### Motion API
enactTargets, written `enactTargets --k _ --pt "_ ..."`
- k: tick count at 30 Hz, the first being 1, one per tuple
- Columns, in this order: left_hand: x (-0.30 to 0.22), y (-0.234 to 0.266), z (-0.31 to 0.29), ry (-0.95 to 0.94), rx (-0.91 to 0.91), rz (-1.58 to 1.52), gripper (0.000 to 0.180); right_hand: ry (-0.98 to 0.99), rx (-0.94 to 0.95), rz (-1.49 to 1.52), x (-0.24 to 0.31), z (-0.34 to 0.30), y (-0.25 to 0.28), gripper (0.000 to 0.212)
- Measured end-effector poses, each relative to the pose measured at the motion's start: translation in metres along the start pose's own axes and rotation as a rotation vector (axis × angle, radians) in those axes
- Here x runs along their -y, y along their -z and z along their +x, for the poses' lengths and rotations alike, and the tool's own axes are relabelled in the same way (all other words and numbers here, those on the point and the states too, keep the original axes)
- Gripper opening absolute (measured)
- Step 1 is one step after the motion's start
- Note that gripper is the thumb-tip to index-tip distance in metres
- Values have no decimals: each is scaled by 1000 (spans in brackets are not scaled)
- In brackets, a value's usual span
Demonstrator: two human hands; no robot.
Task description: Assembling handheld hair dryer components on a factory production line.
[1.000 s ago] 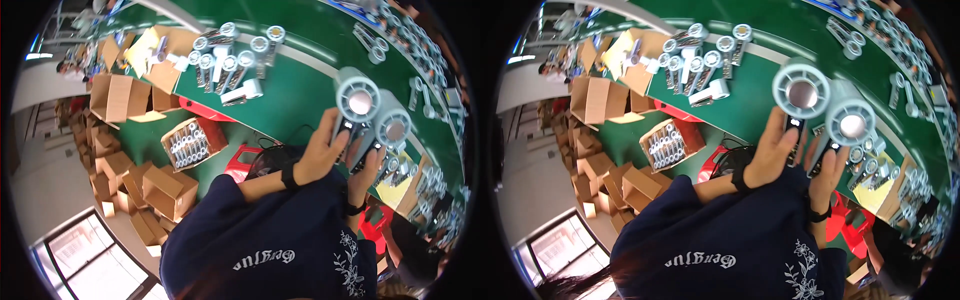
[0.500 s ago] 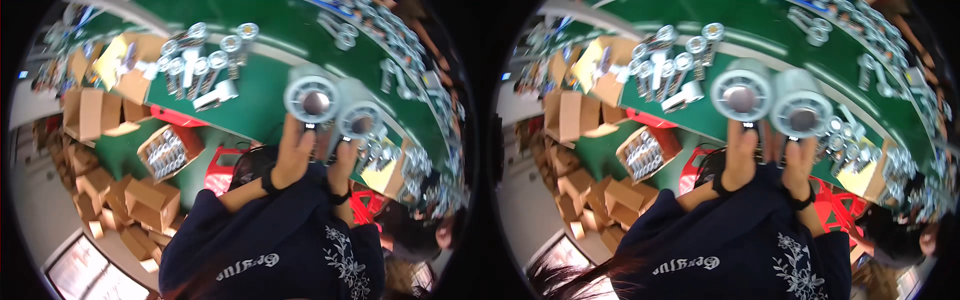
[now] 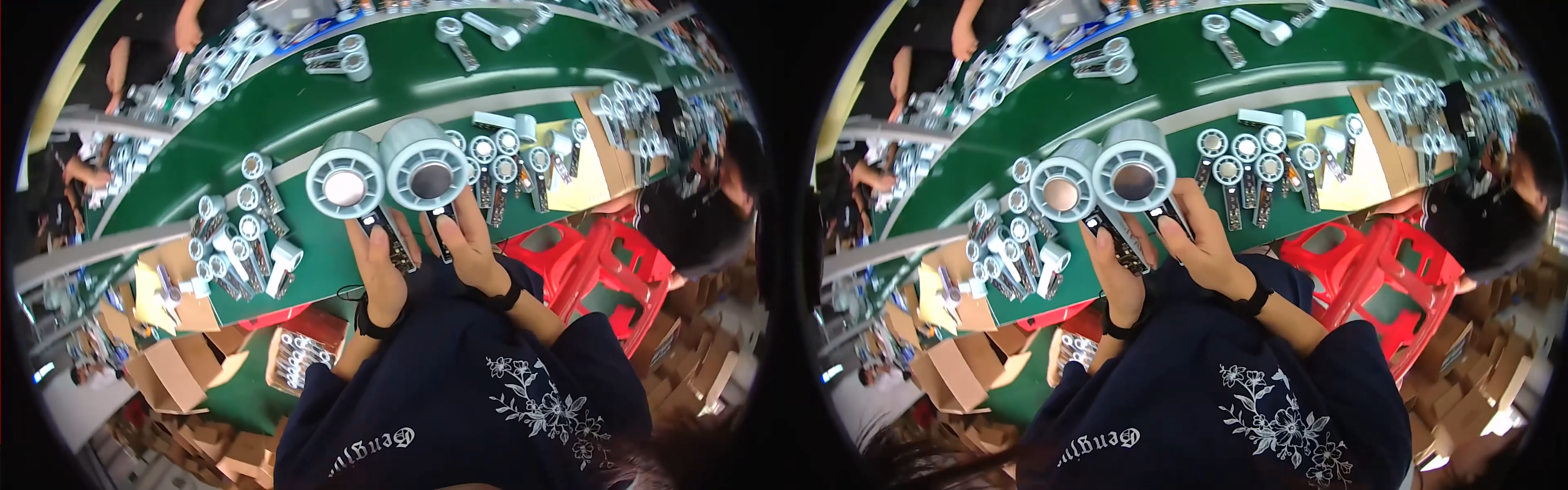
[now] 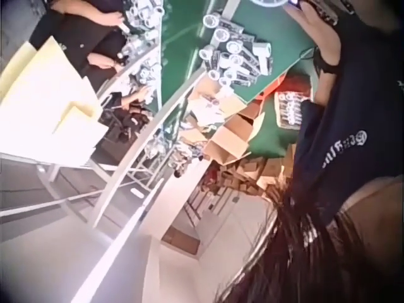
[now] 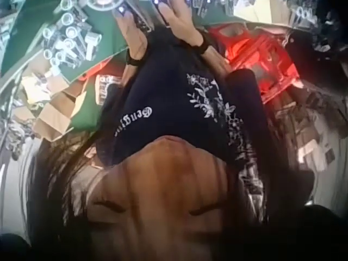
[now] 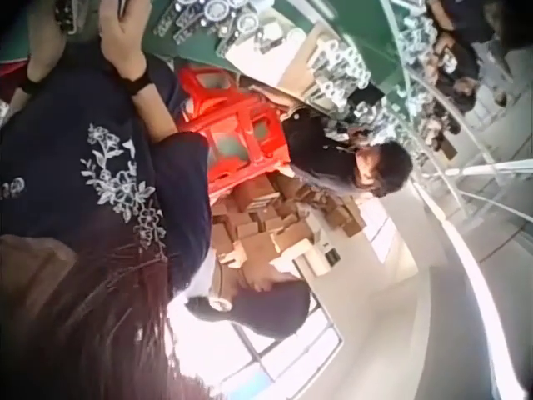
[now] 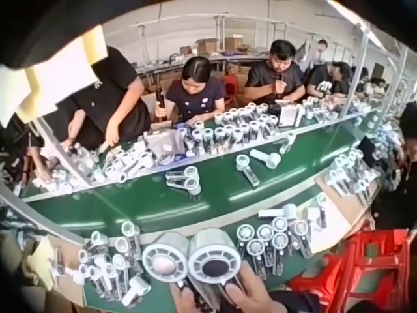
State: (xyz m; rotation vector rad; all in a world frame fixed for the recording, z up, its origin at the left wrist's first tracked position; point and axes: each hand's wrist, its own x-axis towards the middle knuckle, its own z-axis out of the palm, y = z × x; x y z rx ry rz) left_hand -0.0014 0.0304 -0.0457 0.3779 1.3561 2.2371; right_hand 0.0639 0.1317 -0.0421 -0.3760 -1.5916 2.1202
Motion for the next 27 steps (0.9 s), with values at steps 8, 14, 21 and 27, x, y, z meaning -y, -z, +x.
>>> enactTargets --k 8,14,21,27 --pt "6 -16 11 54 41 118 40 45 -79 -8 -5 -3 18 29" --pt "14 -28 22 131 76 130 51 5 -139 67 -9 1 31 29" --pt "51 -2 67 378 157 102 37 -292 -308 410 0 23 83 46" --pt "145 72 105 529 235 592 33 -301 -863 -264 -36 28 264 36"
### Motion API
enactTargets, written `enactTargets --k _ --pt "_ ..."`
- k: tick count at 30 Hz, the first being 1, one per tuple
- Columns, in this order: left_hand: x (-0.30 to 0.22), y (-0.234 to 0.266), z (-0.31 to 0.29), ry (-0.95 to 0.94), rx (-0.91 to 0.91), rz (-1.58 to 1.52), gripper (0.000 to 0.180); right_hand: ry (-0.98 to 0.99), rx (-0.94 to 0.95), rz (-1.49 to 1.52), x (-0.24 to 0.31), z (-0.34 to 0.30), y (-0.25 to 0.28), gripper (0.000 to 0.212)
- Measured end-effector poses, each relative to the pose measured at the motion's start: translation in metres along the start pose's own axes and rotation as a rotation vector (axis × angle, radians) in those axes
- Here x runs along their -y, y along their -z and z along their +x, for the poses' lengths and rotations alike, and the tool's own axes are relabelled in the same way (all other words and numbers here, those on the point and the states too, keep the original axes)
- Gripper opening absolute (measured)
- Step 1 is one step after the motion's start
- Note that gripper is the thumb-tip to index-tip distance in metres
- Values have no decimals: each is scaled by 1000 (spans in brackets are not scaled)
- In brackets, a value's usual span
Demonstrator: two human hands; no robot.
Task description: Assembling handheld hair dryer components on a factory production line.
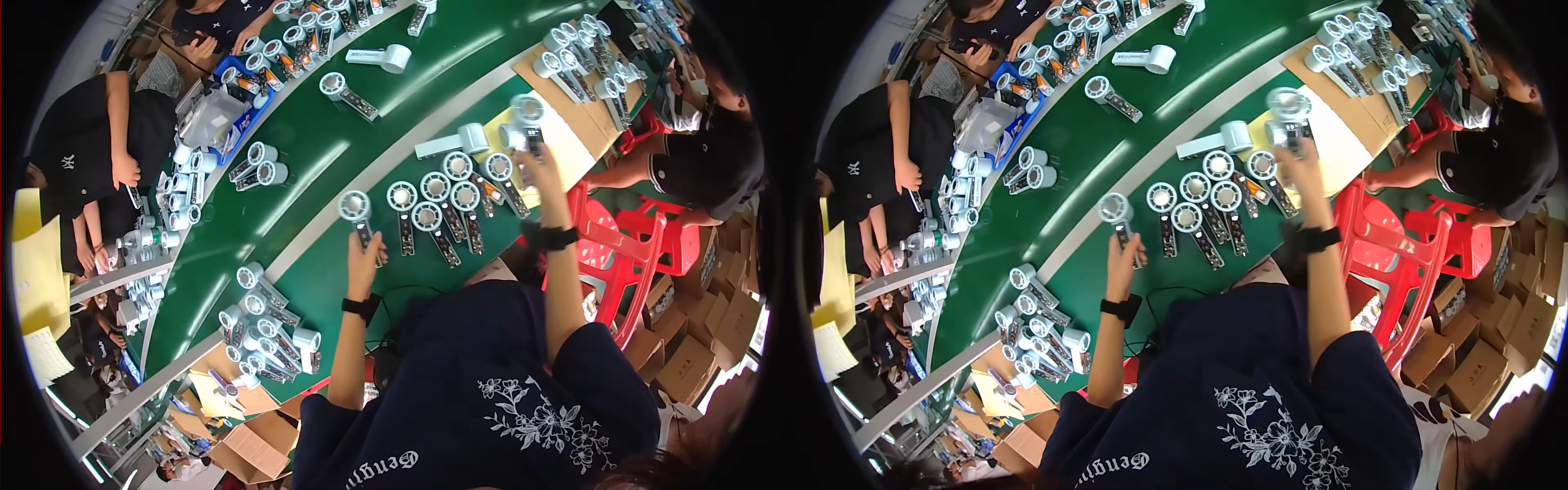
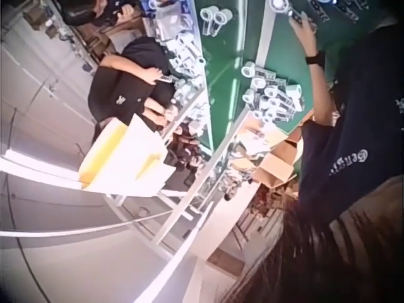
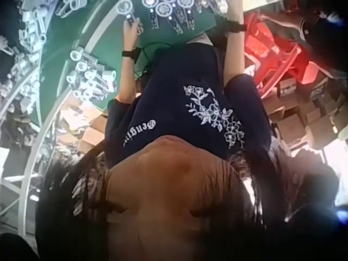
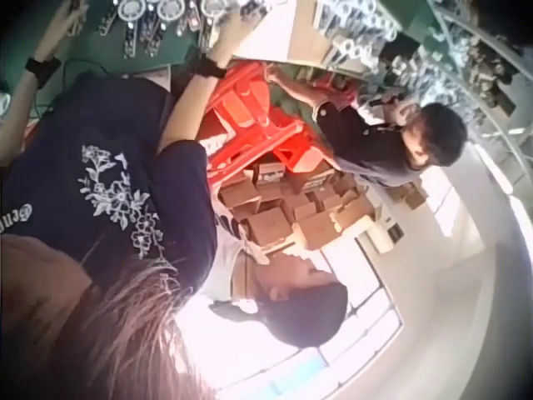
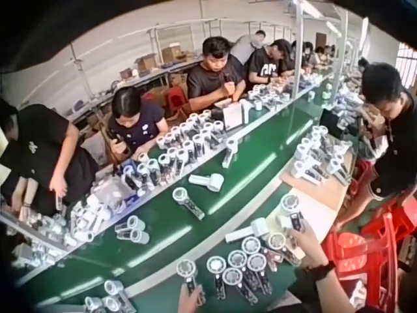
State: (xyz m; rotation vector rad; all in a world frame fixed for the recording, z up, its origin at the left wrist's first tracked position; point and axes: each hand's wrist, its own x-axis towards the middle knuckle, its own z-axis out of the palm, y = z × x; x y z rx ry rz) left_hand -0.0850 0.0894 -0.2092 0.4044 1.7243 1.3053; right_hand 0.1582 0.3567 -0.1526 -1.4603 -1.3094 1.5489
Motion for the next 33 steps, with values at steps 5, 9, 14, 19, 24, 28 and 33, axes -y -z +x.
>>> enactTargets --k 5,9,14,19,24,28,33 --pt "22 -26 24 -36 49 396 38 30 -241 -369 -73 98 103 28" --pt "-26 -11 38 118 297 800 39 127 -196 -752 -96 126 151 33" --pt "-73 44 71 -49 -22 731 36 452 -360 -1141 -30 126 64 40" --pt "-79 12 192 -156 -298 274 44 555 132 -623 45 148 -128 42" --pt "-52 -10 266 -191 -364 617 46 555 99 -925 26 182 -260 61" --pt "-68 -15 260 -35 -436 679 42 384 226 -1011 20 187 -280 48" --pt "-68 31 247 -3 -285 433 30 857 296 -912 2 184 -265 37"
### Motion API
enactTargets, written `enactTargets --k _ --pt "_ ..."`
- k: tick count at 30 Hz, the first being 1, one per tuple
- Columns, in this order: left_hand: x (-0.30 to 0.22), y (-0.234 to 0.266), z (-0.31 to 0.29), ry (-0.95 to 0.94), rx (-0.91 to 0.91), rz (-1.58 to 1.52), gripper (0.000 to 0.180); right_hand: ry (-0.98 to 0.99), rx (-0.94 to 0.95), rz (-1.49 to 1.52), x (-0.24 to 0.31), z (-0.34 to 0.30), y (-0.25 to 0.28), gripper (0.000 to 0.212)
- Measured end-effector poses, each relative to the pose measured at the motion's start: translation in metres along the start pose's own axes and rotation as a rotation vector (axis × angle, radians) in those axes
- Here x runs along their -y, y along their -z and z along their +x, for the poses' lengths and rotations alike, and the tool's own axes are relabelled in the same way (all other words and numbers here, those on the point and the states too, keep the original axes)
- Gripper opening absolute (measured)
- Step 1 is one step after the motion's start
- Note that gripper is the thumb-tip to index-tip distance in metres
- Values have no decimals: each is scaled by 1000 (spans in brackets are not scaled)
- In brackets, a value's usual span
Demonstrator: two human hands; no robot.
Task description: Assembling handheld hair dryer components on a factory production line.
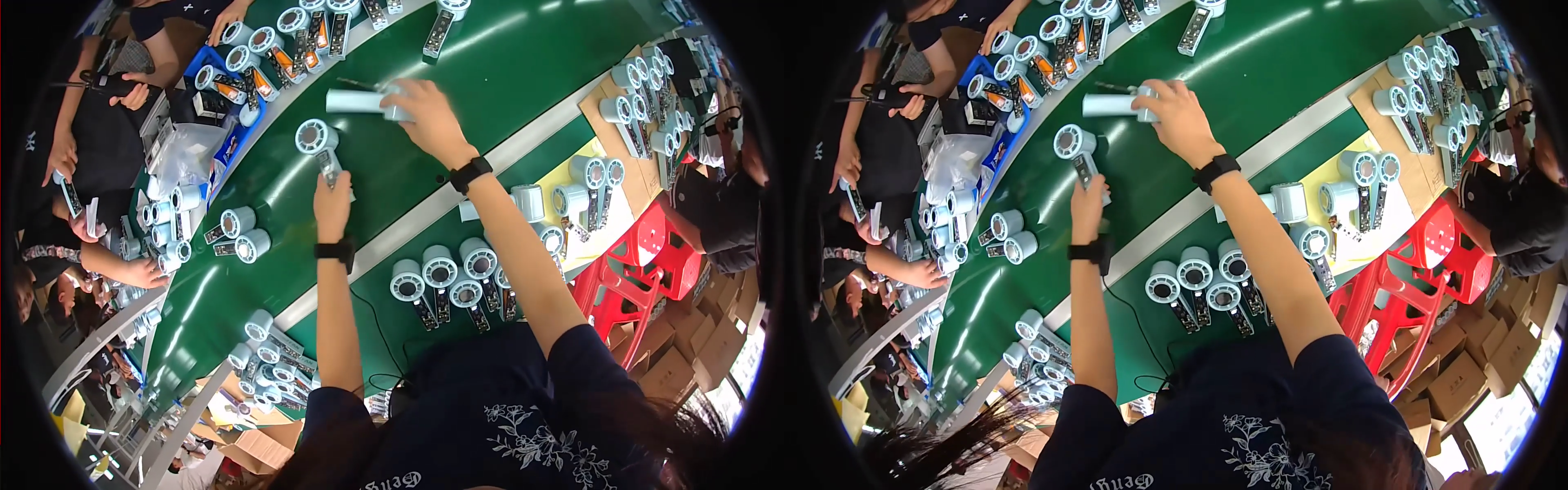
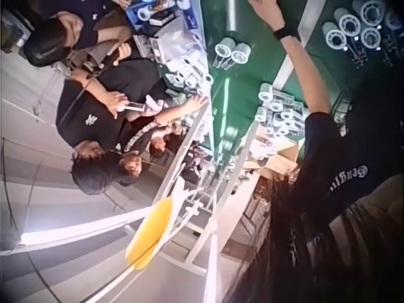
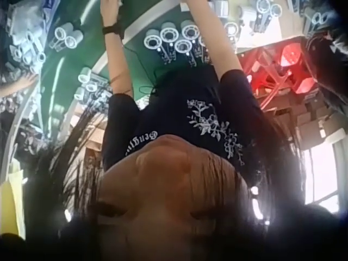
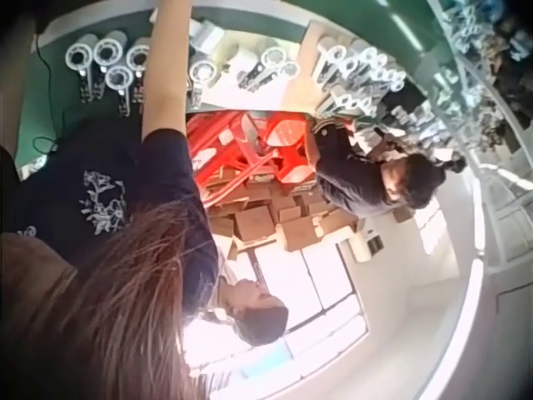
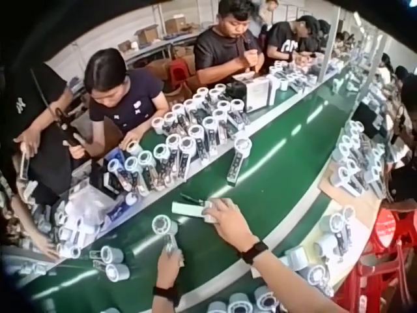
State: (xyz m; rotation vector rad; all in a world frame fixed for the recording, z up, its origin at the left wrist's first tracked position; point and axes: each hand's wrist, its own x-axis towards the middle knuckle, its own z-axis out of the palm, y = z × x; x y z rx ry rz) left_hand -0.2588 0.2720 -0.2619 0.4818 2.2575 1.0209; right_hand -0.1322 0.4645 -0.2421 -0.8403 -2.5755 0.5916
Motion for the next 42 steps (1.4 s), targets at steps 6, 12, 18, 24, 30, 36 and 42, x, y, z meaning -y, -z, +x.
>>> enactTargets --k 6,12,18,24,30,36,42 --pt "19 51 -56 233 162 -604 24 450 14 -67 11 -42 14 28" --pt "73 89 -125 181 -31 -593 22 441 195 96 72 -87 48 18" --pt "74 97 -183 178 -136 -631 14 -1140 637 1374 126 -89 -39 68" --pt "75 98 -219 175 -68 -644 16 -1739 -190 862 157 -7 -154 84" --pt "81 90 -235 148 55 -677 18 -1897 -385 822 178 3 -122 51" --pt "75 108 -244 106 49 -679 21 -1063 -314 1634 166 -58 -86 19" --pt "48 114 -274 -11 15 -974 35 -644 81 1540 208 -129 64 25"
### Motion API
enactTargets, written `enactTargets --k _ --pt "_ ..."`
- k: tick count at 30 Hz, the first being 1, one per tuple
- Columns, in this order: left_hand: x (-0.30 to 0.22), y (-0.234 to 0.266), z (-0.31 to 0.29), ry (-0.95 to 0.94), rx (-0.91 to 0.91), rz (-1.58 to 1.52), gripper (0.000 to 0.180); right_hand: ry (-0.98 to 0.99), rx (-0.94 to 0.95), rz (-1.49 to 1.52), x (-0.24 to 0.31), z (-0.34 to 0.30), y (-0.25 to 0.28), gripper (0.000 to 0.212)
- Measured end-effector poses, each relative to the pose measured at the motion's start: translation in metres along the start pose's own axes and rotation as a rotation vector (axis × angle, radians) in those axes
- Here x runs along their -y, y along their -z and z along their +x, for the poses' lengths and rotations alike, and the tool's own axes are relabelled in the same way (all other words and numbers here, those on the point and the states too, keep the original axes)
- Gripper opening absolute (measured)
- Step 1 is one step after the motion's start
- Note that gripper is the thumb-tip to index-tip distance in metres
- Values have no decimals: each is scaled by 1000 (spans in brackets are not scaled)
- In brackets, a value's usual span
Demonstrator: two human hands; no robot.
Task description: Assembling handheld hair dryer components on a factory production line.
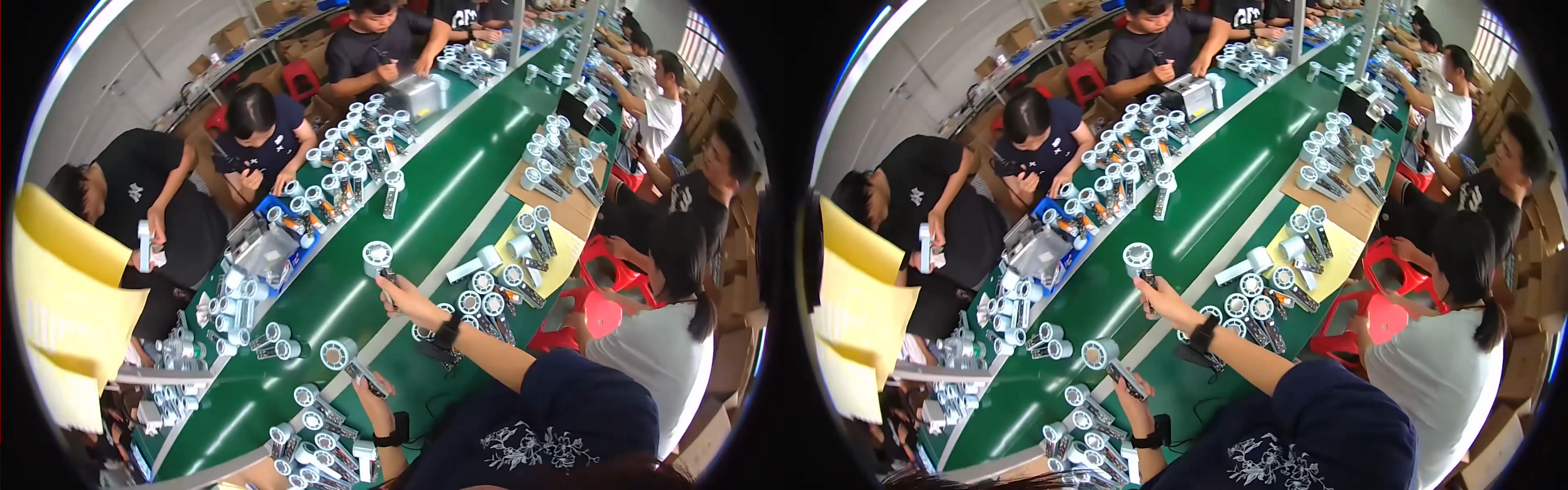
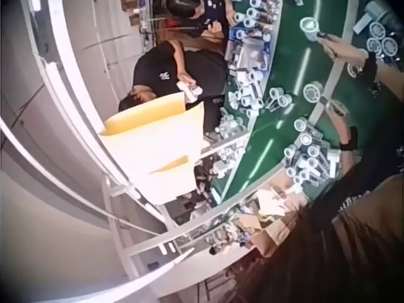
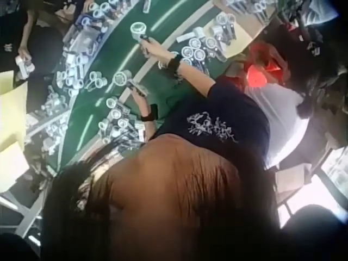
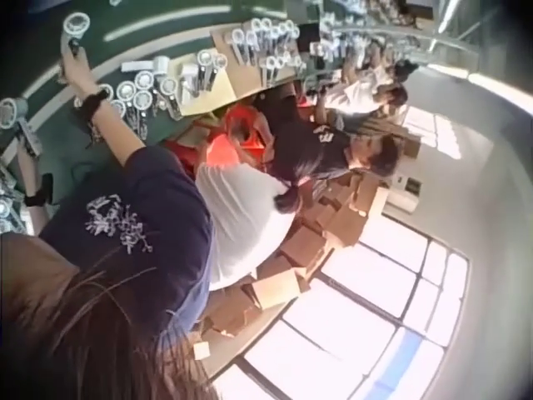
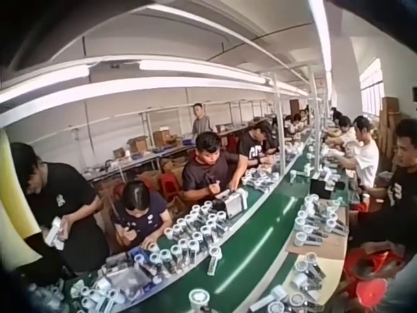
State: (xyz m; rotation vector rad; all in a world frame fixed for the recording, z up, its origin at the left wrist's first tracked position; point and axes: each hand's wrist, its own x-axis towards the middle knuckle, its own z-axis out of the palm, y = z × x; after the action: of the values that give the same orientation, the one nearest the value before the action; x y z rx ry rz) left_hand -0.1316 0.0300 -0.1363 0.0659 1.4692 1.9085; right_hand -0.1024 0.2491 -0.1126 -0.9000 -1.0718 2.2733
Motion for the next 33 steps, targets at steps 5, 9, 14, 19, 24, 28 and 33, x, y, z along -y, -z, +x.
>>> enactTargets --k 5,9,14,19,24,28,33 --pt "-22 -33 -34 -49 104 -106 41 3 191 -60 46 -95 2 26" --pt "-47 -70 -57 -97 185 -146 45 11 304 37 82 -153 2 29" --pt "-53 -82 -77 -148 198 -137 44 67 491 -54 86 -193 16 33" --pt "-58 -92 -103 -221 225 -95 38 100 481 -84 77 -218 22 35" --pt "-59 -95 -120 -186 247 -111 45 80 489 3 64 -226 31 41" --pt "-58 -97 -124 -214 320 -118 45 126 479 -5 65 -229 32 43" --pt "-62 -104 -131 -260 344 -68 45 115 482 25 70 -229 33 45"
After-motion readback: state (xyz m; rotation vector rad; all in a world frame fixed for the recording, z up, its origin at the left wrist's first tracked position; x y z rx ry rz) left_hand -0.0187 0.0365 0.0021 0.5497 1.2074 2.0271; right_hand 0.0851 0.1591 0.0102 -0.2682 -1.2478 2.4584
